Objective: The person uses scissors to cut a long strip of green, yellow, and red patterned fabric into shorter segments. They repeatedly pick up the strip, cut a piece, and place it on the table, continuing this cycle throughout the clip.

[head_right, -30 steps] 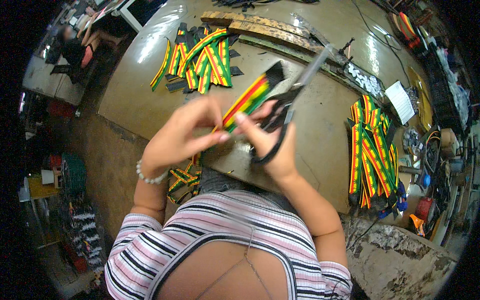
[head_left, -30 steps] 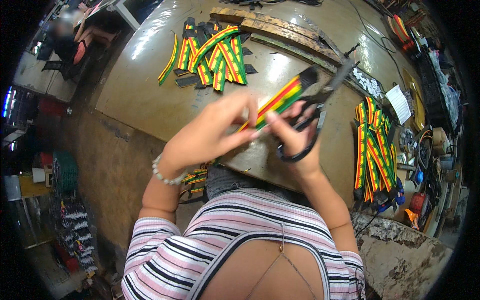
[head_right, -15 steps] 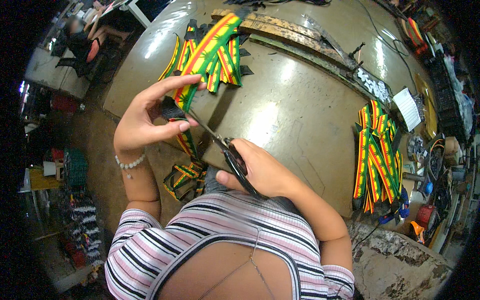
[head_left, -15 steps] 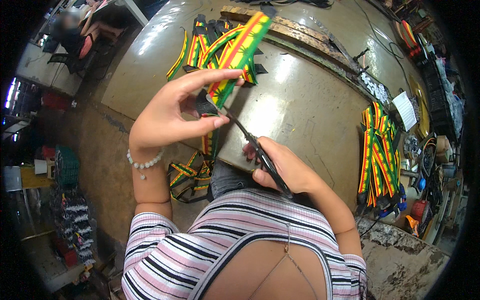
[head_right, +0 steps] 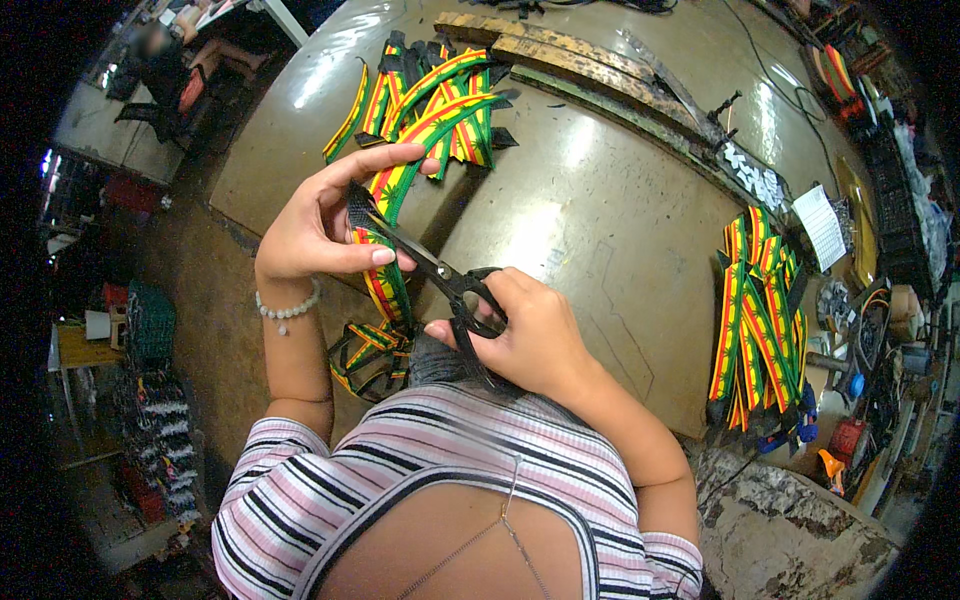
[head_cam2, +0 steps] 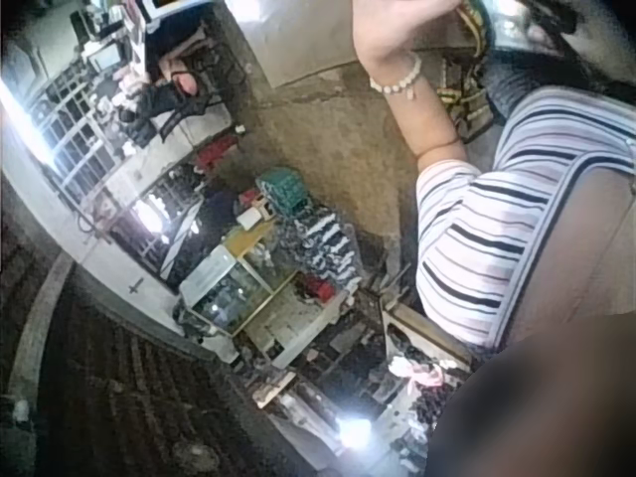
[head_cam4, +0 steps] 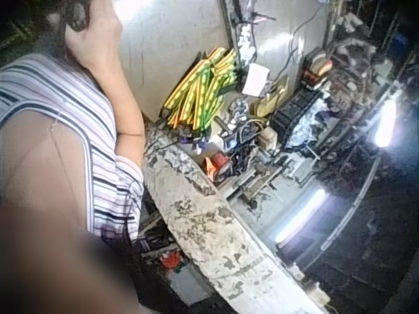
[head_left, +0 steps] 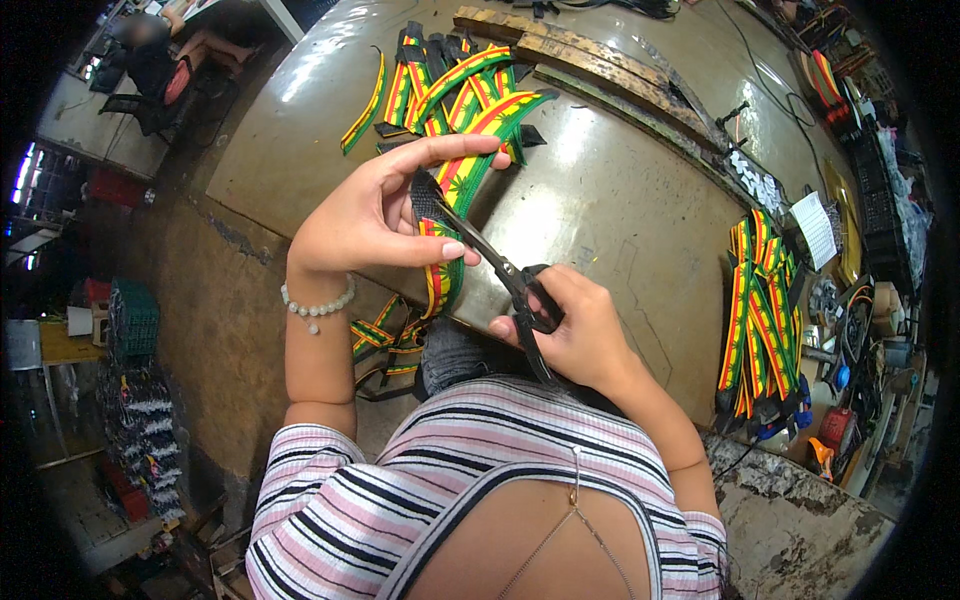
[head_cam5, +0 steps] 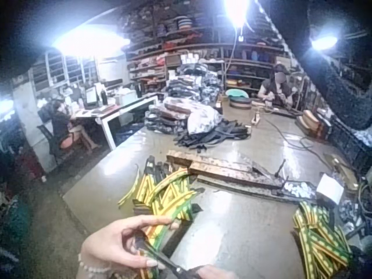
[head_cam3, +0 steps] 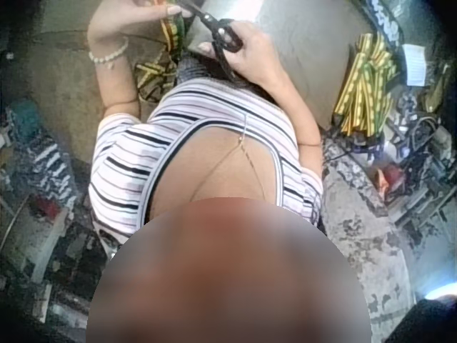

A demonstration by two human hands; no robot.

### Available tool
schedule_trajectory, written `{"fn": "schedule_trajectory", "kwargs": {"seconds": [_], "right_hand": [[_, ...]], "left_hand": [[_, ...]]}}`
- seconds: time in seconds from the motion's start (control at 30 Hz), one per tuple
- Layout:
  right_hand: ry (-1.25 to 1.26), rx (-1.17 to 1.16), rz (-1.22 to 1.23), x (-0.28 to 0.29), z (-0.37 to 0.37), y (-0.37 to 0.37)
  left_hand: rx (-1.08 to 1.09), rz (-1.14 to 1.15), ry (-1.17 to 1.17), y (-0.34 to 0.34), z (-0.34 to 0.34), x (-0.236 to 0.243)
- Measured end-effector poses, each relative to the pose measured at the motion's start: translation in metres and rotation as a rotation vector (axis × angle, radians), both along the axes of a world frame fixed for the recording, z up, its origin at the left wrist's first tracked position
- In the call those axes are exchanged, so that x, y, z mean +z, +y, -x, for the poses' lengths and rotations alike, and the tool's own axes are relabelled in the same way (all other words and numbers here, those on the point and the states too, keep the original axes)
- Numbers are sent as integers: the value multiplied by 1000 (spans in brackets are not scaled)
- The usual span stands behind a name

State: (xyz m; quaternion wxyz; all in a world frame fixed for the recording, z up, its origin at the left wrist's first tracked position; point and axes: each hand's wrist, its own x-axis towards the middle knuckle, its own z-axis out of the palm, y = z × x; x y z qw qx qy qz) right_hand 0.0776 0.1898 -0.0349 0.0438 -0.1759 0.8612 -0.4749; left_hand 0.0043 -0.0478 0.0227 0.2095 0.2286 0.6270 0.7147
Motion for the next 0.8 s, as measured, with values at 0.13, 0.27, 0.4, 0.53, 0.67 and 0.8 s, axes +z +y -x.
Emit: {"fn": "schedule_trajectory", "kwargs": {"seconds": [0.13,0.27,0.4,0.53,0.67,0.8], "right_hand": [[-74,33,45,-5,-1,4],[-130,179,28,-3,-4,14],[-327,252,71,0,0,19],[-235,309,91,7,10,31],[-364,308,162,11,11,40],[-418,339,320,13,7,47]], "left_hand": [[6,71,33,-1,1,1],[-2,75,23,-3,3,5],[-62,32,14,5,6,1],[-142,-119,-137,20,7,-11],[-174,-153,-184,21,10,-18],[-224,-134,-187,17,10,-19]]}}
